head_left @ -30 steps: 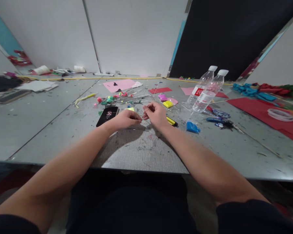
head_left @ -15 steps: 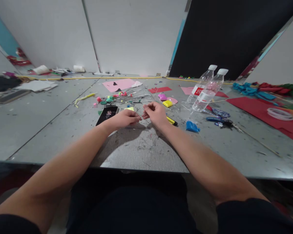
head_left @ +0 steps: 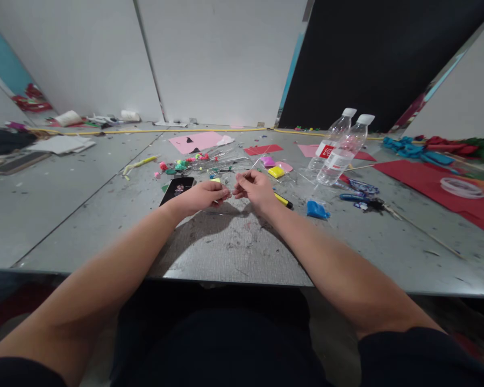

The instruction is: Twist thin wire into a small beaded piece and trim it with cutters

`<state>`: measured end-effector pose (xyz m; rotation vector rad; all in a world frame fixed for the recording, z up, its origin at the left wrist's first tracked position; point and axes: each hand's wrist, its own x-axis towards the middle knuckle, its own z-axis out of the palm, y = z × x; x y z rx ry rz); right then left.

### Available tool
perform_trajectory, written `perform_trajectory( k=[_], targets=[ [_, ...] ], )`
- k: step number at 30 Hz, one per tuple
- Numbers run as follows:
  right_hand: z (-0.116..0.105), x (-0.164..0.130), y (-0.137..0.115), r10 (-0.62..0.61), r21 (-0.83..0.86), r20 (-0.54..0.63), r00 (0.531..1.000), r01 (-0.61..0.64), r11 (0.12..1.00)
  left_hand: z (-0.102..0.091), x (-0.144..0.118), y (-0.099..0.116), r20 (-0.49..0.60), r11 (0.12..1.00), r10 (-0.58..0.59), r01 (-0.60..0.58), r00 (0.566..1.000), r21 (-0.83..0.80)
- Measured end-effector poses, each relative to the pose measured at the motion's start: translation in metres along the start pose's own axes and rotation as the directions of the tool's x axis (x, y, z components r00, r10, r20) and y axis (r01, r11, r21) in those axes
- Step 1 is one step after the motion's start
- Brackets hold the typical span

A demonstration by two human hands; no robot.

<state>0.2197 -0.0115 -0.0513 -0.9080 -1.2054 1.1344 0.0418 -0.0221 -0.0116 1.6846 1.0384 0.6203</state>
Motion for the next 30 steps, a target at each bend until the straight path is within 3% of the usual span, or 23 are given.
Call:
perform_trajectory(
  k=[9,15,24,30],
  targets=[
    [0.0027,-0.0008,0.0002,0.067,0.036,-0.009,0.998,-0.067,0.997,-0.0011,0.0024,-0.0036,-0.032,1.000,0.026,-0.026,0.999,0.009],
    [0.0014,-0.0003,0.0008,0.125,0.051,-0.012,0.992,-0.124,0.991,-0.0033,0.0017,-0.0031,-0.036,0.997,-0.016,0.013,0.999,-0.080],
    [-0.0005,-0.0008,0.0003,0.120,0.047,0.030,0.992,-0.121,0.992,-0.0028,-0.0025,0.0033,-0.064,0.987,-0.075,0.065,0.995,-0.144],
    [-0.0006,-0.0022,0.0001,0.081,0.041,0.063,0.995,-0.084,0.996,-0.0069,-0.0003,0.0001,-0.061,0.990,-0.026,0.017,0.998,-0.142]
  ],
)
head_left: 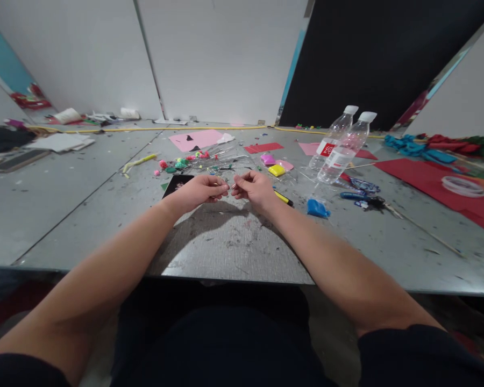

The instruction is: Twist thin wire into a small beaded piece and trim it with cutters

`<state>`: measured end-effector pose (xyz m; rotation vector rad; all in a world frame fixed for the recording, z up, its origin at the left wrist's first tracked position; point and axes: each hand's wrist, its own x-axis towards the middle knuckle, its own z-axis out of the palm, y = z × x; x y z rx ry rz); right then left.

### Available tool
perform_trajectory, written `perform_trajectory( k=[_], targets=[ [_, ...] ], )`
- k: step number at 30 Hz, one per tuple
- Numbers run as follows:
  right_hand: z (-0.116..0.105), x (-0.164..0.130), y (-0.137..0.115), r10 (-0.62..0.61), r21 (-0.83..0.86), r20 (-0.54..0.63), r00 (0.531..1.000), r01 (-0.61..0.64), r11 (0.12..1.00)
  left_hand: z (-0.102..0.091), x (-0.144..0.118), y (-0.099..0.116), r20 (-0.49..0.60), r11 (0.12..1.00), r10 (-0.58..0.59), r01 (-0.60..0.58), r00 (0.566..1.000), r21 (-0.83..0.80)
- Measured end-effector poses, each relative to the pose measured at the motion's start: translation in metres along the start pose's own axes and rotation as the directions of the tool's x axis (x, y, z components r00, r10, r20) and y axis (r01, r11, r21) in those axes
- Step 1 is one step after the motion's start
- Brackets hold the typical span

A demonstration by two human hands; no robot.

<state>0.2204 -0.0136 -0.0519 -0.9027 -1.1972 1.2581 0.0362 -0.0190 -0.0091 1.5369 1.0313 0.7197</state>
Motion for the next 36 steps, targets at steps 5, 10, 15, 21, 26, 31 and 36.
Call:
perform_trajectory(
  k=[5,10,15,21,26,31,36],
  targets=[
    [0.000,0.000,-0.001,-0.004,0.017,0.012,1.000,0.004,1.000,-0.001,0.001,-0.001,0.004,1.000,0.013,-0.013,1.000,-0.005],
    [-0.001,-0.001,-0.002,-0.010,0.001,0.023,1.000,0.010,1.000,0.000,-0.001,0.001,-0.022,1.000,-0.002,0.002,1.000,0.015],
    [-0.002,-0.001,-0.002,0.006,0.017,0.039,0.999,-0.007,1.000,0.000,-0.001,0.002,-0.023,0.999,0.010,-0.010,1.000,0.035],
    [-0.001,0.001,0.001,0.012,0.036,-0.005,1.000,-0.012,0.999,0.000,0.001,-0.002,-0.045,0.990,0.072,-0.066,0.996,0.122],
    [0.000,0.002,-0.001,0.022,0.069,-0.085,0.996,-0.016,0.997,-0.006,0.003,-0.007,-0.023,0.823,0.433,-0.385,0.901,0.418],
    [0.000,0.003,-0.001,0.070,0.149,-0.101,0.992,-0.054,0.987,-0.015,0.010,-0.012,0.063,0.564,0.666,-0.556,0.744,0.610],
    [0.002,0.001,-0.003,0.105,0.222,-0.105,0.989,-0.079,0.972,-0.016,0.014,-0.013,0.098,0.499,0.735,-0.634,0.671,0.591]
  ],
)
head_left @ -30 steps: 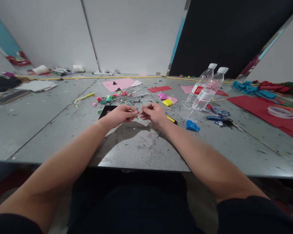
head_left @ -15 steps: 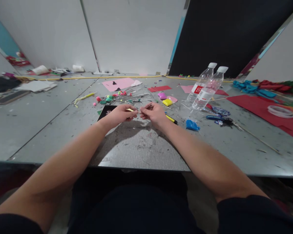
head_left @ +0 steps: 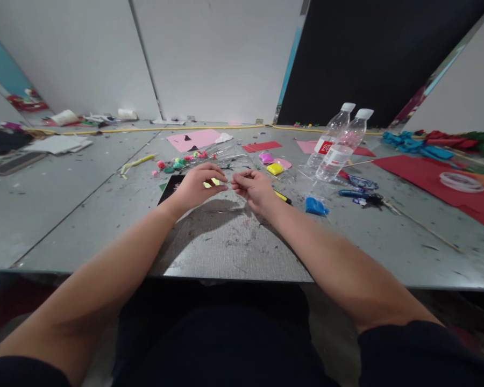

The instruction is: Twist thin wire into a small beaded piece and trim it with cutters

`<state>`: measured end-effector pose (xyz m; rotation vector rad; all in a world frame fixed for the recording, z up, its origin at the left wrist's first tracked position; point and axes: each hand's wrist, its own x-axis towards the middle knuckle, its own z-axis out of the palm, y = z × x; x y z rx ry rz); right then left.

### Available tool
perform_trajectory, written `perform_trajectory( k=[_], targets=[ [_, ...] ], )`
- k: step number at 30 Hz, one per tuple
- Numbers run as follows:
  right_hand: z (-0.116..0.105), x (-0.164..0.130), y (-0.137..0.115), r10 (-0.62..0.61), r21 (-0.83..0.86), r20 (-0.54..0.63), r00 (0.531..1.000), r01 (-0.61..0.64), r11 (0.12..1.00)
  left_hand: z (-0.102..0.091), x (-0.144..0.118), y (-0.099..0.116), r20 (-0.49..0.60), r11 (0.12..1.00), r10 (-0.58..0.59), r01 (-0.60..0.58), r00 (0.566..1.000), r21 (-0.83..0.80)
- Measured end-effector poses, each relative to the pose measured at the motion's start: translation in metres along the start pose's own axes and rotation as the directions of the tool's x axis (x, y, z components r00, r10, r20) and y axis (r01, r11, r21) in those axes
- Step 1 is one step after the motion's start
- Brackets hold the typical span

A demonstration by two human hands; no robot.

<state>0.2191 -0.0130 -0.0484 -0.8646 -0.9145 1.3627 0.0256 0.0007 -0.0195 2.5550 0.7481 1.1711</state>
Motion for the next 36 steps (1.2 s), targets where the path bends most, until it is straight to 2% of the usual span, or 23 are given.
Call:
perform_trajectory(
  k=[10,20,25,32,36],
  targets=[
    [0.0040,-0.0044,-0.0045,0.065,0.042,0.052,0.996,-0.068,0.997,-0.0010,0.0023,0.0049,-0.018,1.000,0.018,-0.018,1.000,-0.017],
    [-0.0009,-0.0022,-0.0001,0.000,0.001,0.150,0.989,0.000,1.000,-0.0008,0.0033,0.0037,0.024,0.999,0.010,-0.009,1.000,-0.037],
    [-0.0005,-0.0034,-0.0003,-0.010,-0.014,0.169,0.986,0.012,1.000,-0.0012,0.0029,0.0053,0.063,0.996,-0.059,0.063,0.996,-0.064],
    [0.0012,-0.0051,-0.0032,-0.040,-0.040,0.224,0.974,0.050,0.998,-0.0015,0.0009,0.0027,0.087,0.964,-0.225,0.235,0.971,-0.126],
    [-0.0002,-0.0049,-0.0032,-0.071,-0.033,0.252,0.965,0.082,0.996,-0.0006,0.0003,0.0028,0.160,0.916,-0.274,0.308,0.948,-0.257]
  ],
)
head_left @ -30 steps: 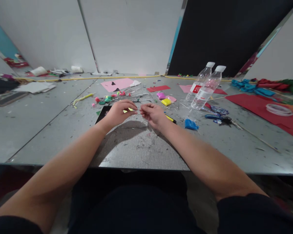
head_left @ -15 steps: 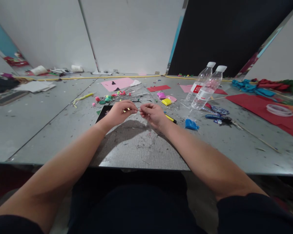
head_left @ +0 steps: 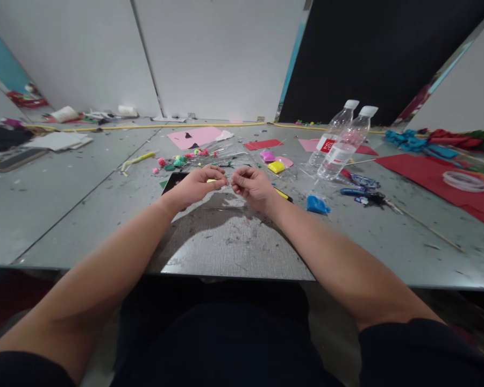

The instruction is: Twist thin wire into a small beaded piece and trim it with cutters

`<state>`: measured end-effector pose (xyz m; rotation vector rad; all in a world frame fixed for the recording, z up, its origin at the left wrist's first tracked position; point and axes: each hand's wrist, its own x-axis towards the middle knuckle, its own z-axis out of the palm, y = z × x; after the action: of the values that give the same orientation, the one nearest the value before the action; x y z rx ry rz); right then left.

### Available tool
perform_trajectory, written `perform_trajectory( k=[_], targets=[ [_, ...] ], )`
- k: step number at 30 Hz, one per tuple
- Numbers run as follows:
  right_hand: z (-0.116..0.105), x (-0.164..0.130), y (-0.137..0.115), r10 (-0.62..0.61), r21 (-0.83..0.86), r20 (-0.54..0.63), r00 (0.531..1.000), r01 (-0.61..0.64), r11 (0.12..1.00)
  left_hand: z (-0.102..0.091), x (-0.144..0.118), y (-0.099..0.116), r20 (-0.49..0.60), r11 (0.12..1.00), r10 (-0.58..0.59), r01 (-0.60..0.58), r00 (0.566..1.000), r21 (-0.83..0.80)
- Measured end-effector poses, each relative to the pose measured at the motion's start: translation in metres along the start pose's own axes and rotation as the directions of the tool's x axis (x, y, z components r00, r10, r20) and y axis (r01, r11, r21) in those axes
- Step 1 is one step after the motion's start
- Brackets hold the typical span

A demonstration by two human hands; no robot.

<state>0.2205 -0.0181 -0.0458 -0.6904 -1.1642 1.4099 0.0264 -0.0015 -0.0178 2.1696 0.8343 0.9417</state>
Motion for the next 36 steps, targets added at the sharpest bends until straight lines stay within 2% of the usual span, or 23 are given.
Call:
perform_trajectory(
  k=[4,10,15,22,25,29,33,36],
  targets=[
    [-0.002,0.000,-0.001,-0.013,0.007,0.014,1.000,0.013,1.000,0.002,-0.001,0.000,0.067,0.984,-0.070,0.080,0.995,-0.162],
    [-0.001,-0.002,-0.005,0.002,-0.055,-0.012,1.000,-0.003,0.999,0.002,-0.002,-0.001,-0.009,0.982,-0.101,0.098,0.995,-0.164],
    [0.000,-0.004,-0.005,-0.038,-0.106,0.028,0.999,0.040,0.994,0.001,-0.002,0.000,0.016,0.967,-0.140,0.140,0.990,-0.211],
    [-0.001,-0.005,-0.003,-0.069,-0.205,0.063,0.996,0.080,0.975,-0.001,0.000,0.002,0.098,0.973,-0.150,0.165,0.984,-0.164],
    [0.000,-0.006,-0.001,-0.082,-0.221,0.088,0.993,0.100,0.970,0.001,0.001,-0.003,0.082,0.958,-0.190,0.203,0.978,-0.202],
    [0.001,-0.005,0.002,-0.099,-0.238,0.098,0.990,0.119,0.964,0.003,0.001,-0.008,0.032,0.954,-0.242,0.244,0.970,-0.175],
    [0.000,-0.004,0.003,-0.099,-0.239,0.094,0.991,0.119,0.964,0.004,0.000,-0.008,0.079,0.972,-0.180,0.190,0.980,-0.135],
    [0.000,-0.003,0.002,-0.091,-0.228,0.079,0.993,0.107,0.968,0.004,0.001,-0.005,0.081,0.974,-0.176,0.185,0.981,-0.129]
  ],
)
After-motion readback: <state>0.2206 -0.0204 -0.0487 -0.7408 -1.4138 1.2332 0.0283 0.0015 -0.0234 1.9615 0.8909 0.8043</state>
